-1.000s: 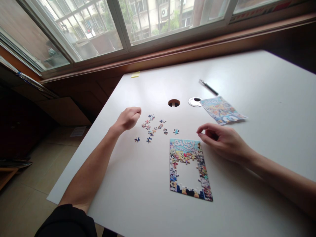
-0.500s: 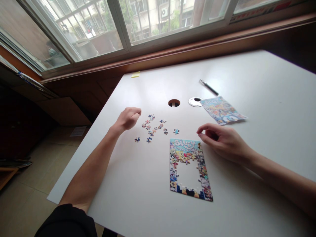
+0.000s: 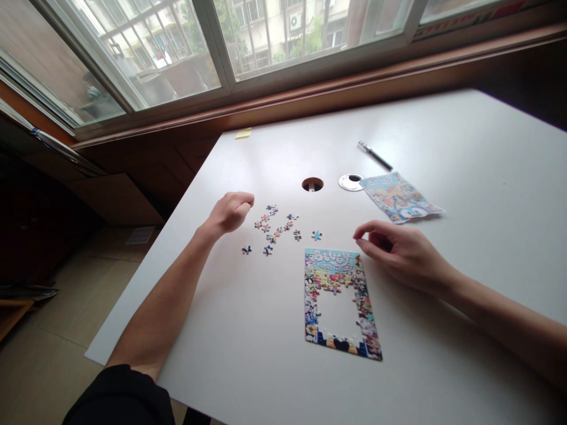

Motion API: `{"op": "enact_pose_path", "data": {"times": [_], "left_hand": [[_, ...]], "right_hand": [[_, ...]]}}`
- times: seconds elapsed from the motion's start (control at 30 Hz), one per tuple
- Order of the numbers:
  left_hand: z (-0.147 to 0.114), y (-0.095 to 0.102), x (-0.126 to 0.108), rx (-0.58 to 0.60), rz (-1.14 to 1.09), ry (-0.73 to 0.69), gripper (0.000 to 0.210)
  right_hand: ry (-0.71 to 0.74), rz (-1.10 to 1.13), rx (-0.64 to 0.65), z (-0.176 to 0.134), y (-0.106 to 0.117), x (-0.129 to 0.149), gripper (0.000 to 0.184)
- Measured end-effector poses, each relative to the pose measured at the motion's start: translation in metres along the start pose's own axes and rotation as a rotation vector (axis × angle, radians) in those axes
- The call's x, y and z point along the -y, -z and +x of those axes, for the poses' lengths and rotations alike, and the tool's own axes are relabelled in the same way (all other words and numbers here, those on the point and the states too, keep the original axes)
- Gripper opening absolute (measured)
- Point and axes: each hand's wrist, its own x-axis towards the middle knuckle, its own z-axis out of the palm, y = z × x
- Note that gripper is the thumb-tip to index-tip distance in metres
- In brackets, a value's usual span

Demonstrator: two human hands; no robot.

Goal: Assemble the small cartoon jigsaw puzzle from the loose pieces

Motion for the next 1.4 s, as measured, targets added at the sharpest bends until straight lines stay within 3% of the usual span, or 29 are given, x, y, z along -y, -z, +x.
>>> {"op": "enact_pose_path", "data": {"times": [1.4], "left_hand": [[-0.0001, 0.0002, 0.0015, -0.007, -0.016, 0.020, 0.010]], "right_hand": [[0.002, -0.005, 0.000, 0.0004, -0.0014, -0.0033, 0.015]]}}
